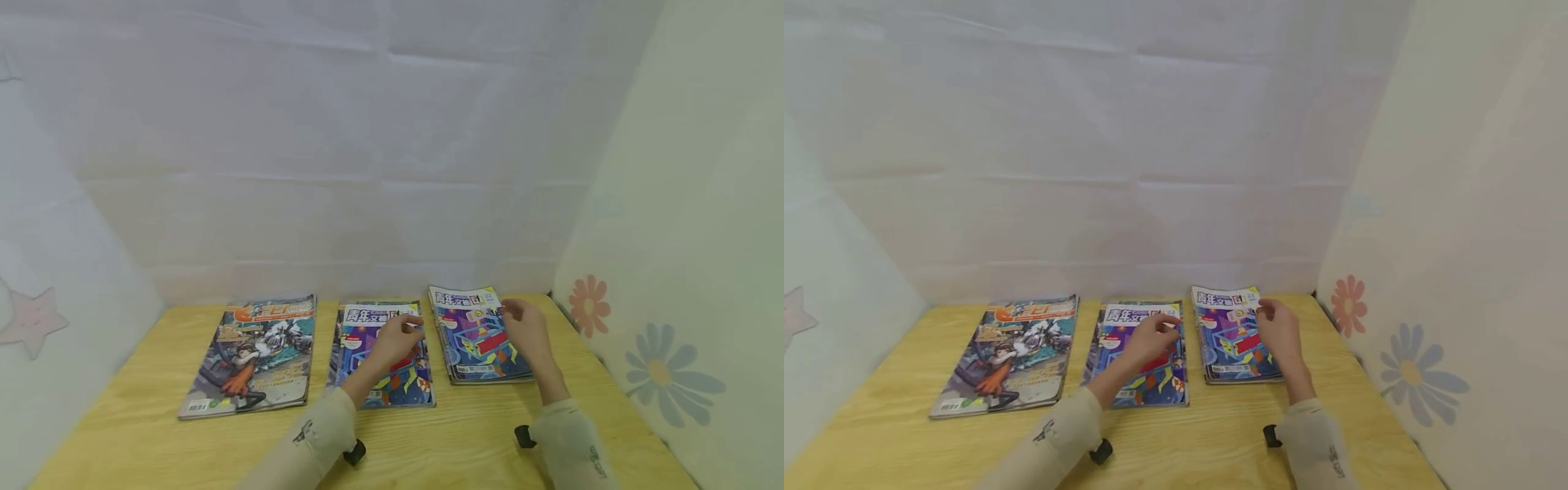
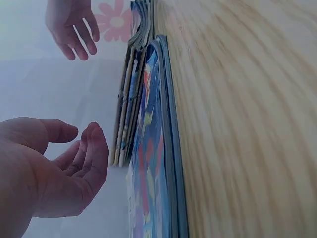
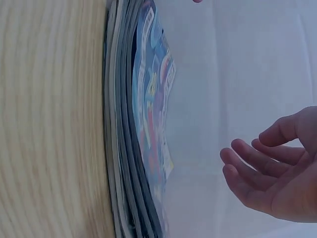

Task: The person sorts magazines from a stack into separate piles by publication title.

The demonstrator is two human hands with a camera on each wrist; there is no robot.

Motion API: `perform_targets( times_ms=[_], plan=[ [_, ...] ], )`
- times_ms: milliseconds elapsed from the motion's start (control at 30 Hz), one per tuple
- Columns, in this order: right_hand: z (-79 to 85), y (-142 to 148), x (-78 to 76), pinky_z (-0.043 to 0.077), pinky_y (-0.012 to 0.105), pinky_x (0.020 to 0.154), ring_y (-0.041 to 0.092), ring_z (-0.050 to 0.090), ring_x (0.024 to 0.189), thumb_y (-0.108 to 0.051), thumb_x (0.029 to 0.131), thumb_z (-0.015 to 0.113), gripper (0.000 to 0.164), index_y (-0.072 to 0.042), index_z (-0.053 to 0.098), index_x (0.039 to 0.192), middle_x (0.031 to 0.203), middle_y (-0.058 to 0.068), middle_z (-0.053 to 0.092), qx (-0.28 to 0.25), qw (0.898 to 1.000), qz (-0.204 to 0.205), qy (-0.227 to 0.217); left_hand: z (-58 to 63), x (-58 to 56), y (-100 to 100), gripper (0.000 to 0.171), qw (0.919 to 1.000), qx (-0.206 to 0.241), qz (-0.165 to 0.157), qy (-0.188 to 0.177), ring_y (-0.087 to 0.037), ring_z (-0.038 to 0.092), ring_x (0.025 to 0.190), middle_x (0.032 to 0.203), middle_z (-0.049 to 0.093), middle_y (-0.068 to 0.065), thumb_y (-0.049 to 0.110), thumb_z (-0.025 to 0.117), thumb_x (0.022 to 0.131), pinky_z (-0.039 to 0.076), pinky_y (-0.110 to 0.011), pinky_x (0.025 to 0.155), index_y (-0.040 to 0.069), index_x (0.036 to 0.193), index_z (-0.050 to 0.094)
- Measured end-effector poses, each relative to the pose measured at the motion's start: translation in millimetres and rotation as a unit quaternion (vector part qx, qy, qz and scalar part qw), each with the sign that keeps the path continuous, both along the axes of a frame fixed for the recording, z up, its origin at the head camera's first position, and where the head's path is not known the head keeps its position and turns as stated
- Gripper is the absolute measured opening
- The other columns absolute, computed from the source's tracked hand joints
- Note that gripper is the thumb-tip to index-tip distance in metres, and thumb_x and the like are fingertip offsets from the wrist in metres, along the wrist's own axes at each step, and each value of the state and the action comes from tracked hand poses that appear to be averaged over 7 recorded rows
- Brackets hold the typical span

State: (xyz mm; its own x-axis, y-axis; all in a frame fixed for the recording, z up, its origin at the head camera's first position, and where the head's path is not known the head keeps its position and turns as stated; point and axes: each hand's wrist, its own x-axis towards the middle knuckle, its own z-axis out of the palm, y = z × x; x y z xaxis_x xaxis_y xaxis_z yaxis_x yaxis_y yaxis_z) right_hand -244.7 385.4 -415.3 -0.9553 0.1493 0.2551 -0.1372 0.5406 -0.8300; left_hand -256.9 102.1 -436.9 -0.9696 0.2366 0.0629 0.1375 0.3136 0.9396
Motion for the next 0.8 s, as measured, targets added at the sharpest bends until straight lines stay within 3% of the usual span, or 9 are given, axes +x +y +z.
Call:
perform_targets(
  times_ms=[133,233,367,500,600,800],
  plan=[
    [4.5,-13.5,4.9,0.054,0.048,0.089,0.037,0.063,0.110,-0.007,0.102,0.053,0.035,0.005,0.059,0.135,0.118,0.021,0.068,0.016,0.999,0.036,0.019,8.5,9.5,-21.4,0.025,0.9990,-0.038,0.009,0.023,-0.040,0.070,0.084,0.103,0.067,-0.018,0.011,0.060,0.101,0.059,-0.045,0.069,0.007,0.125,0.066],
    [7.4,-24.4,6.2,0.057,0.038,0.076,0.033,0.067,0.101,-0.006,0.102,0.054,0.034,0.005,0.060,0.133,0.114,0.019,0.070,0.026,0.997,0.073,0.029,11.3,13.4,-38.1,0.024,0.9984,-0.048,0.020,0.025,-0.039,0.070,0.085,0.105,0.066,-0.019,0.011,0.060,0.101,0.059,-0.046,0.069,0.007,0.124,0.066],
    [9.7,-39.2,7.9,0.053,0.029,0.056,0.032,0.069,0.097,-0.007,0.103,0.055,0.031,0.002,0.061,0.132,0.113,0.018,0.070,0.038,0.991,0.123,0.029,14.4,18.7,-58.1,0.025,0.9976,-0.049,0.043,0.024,-0.040,0.069,0.087,0.103,0.065,-0.018,0.012,0.060,0.102,0.060,-0.048,0.073,0.004,0.125,0.066],
    [7.2,-55.0,10.7,0.051,0.029,0.054,0.032,0.070,0.095,-0.010,0.104,0.057,0.032,-0.002,0.062,0.135,0.116,0.017,0.069,0.055,0.988,0.146,0.014,15.8,26.2,-75.8,0.025,0.9935,-0.081,0.066,0.045,-0.036,0.069,0.086,0.100,0.065,-0.009,0.012,0.060,0.101,0.057,-0.040,0.064,0.006,0.124,0.067],
    [3.7,-68.8,13.1,0.050,0.030,0.054,0.030,0.070,0.084,-0.009,0.104,0.057,0.033,-0.002,0.062,0.135,0.112,0.018,0.069,0.063,0.985,0.162,0.001,14.8,34.0,-89.3,0.024,0.9880,-0.115,0.086,0.058,-0.031,0.067,0.082,0.101,0.065,-0.005,0.014,0.061,0.100,0.049,-0.034,0.056,0.009,0.122,0.069],
    [-2.4,-95.6,18.0,0.055,0.031,0.056,0.028,0.069,0.074,-0.004,0.100,0.059,0.030,0.003,0.065,0.129,0.101,0.013,0.070,0.056,0.980,0.192,-0.020,11.4,42.6,-115.1,0.026,0.9828,-0.129,0.123,0.050,-0.020,0.059,0.073,0.103,0.066,-0.006,0.013,0.061,0.099,0.045,-0.033,0.055,0.008,0.123,0.070]
  ],
)
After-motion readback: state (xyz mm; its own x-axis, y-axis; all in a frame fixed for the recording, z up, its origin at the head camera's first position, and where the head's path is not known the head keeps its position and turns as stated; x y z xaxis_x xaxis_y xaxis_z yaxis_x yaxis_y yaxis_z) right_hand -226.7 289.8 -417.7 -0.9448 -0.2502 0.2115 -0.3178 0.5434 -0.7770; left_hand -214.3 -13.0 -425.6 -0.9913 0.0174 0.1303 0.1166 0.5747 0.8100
